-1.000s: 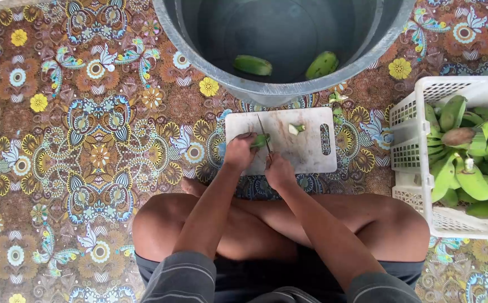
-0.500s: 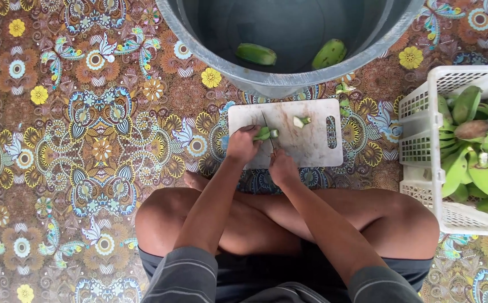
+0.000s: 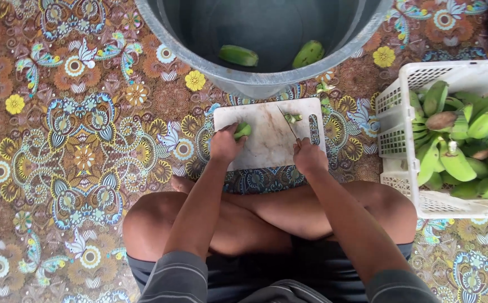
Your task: The person picks a green banana from a bunch, cuts it into small pieces on a cutting board using a knife, and then places the pieces into a bucket of water.
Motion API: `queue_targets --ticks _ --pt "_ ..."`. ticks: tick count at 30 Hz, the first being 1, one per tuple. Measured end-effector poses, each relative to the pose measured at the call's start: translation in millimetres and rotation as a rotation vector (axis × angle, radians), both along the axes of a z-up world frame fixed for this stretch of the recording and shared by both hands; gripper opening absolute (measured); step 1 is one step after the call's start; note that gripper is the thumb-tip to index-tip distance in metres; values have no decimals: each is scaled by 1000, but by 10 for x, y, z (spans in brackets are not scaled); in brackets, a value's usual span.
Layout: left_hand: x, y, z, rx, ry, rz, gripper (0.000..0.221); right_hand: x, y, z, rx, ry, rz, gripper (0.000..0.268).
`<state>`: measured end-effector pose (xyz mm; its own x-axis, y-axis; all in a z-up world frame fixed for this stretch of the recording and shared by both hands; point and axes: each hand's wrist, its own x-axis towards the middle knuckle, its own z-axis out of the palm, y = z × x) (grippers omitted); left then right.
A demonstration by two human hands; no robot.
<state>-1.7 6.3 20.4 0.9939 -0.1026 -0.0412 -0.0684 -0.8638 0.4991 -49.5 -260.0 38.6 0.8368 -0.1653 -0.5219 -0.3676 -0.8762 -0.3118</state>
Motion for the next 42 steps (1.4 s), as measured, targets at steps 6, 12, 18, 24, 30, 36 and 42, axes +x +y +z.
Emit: queue_targets --ticks 6,12,18,24,30,36,42 --pt "33 -167 372 -71 -74 51 44 -121 -154 1519 -44 97 21 107" --pt "-27 -404 958 -367 -119 -36 66 -293 -665 1312 209 -249 -133 47" --pt "-4 -440 2512 -767 -417 -318 48 -239 -635 1762 374 -880 -254 15" --pt "1383 -392 2661 -597 -291 -197 45 1008 -210 2359 421 -1418 8 17" --pt "2242 -468 1988 -3 79 69 49 1863 191 2248 26 -976 14 27" --pt "2269 -510 2052 -159 -54 209 63 1744 184 2349 132 -1012 -43 27" --pt "2227 -437 1953 -271 -131 311 46 1684 185 2448 219 -1006 -46 21"
